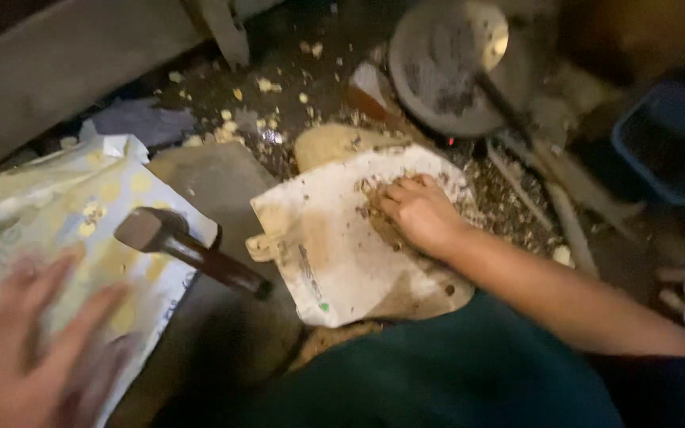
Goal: Cracking nuts with a mallet and extracting the kernels by hand
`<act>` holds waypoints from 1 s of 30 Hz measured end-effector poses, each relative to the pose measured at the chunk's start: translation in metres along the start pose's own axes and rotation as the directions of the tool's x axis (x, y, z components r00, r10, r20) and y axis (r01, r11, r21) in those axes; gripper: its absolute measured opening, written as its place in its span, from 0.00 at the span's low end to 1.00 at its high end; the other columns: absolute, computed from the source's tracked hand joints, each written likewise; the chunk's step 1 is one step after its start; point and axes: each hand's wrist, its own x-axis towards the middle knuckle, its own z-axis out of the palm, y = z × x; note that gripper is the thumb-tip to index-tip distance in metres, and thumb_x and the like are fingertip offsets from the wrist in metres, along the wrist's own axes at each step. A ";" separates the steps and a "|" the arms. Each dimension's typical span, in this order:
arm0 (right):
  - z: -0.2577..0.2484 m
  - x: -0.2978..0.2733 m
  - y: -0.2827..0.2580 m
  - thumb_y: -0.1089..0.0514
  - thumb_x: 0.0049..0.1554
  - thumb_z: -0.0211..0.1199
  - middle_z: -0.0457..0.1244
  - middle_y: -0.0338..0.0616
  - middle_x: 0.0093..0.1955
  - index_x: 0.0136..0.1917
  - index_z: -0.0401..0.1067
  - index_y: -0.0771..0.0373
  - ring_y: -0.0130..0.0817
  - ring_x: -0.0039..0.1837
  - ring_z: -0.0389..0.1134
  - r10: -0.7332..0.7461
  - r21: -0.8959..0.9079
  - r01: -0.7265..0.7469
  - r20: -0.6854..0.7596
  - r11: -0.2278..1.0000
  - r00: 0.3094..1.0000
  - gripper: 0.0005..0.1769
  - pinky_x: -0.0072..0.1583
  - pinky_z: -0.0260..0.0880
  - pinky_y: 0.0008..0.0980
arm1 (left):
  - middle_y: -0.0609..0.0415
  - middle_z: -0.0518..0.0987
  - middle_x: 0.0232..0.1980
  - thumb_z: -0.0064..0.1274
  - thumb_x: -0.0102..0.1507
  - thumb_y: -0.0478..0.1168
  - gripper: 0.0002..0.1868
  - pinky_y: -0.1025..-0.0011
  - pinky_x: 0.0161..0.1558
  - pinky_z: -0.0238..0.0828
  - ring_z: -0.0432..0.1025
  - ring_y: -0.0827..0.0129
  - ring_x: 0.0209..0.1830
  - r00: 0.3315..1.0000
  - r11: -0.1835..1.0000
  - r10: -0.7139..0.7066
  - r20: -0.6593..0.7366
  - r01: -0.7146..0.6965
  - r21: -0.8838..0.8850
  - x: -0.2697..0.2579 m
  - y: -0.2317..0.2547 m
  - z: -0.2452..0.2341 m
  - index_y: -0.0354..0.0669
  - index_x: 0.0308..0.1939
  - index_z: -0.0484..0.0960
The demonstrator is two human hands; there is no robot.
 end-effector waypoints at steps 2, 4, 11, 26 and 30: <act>-0.026 0.002 -0.008 0.55 0.56 0.60 0.61 0.38 0.43 0.39 0.71 0.54 0.42 0.55 0.62 -0.131 -0.062 0.127 -0.057 0.990 0.990 0.04 0.64 0.54 0.53 | 0.39 0.66 0.78 0.56 0.56 0.52 0.32 0.47 0.74 0.62 0.61 0.36 0.79 0.993 0.997 0.079 0.083 -0.080 0.009 0.069 0.081 0.009 0.59 0.65 0.77; -0.010 -0.010 -0.020 0.56 0.55 0.60 0.61 0.37 0.45 0.38 0.72 0.52 0.40 0.55 0.61 -0.090 -0.042 0.089 -0.029 0.995 0.996 0.03 0.64 0.53 0.55 | 0.37 0.67 0.75 0.58 0.55 0.52 0.32 0.48 0.72 0.63 0.61 0.35 0.77 0.974 0.985 0.173 0.144 -0.170 -0.038 0.104 0.108 0.055 0.56 0.63 0.77; 0.005 -0.005 -0.006 0.59 0.57 0.57 0.69 0.45 0.45 0.52 0.77 0.54 0.47 0.52 0.70 0.169 0.223 -0.178 0.062 0.958 0.984 0.11 0.54 0.68 0.51 | 0.45 0.84 0.50 0.50 0.66 0.43 0.16 0.54 0.51 0.77 0.79 0.49 0.54 0.827 0.711 -0.251 0.504 0.511 -0.484 0.215 0.201 0.238 0.51 0.56 0.84; -0.074 -0.051 0.019 0.54 0.54 0.65 0.73 0.46 0.36 0.48 0.82 0.46 0.50 0.46 0.76 0.421 0.414 -0.797 0.688 0.440 0.591 0.09 0.51 0.73 0.44 | 0.32 0.79 0.53 0.51 0.59 0.27 0.24 0.55 0.57 0.74 0.75 0.40 0.56 0.933 0.914 0.013 0.361 0.136 -0.383 0.175 0.263 0.274 0.34 0.60 0.78; -0.053 -0.060 0.026 0.55 0.52 0.65 0.73 0.35 0.32 0.47 0.82 0.44 0.39 0.43 0.77 0.458 0.388 -0.823 0.692 0.415 0.558 0.09 0.51 0.74 0.36 | 0.32 0.78 0.52 0.48 0.59 0.27 0.24 0.52 0.53 0.76 0.76 0.38 0.52 0.888 0.853 -0.072 0.454 0.291 -0.433 0.173 0.257 0.273 0.33 0.60 0.74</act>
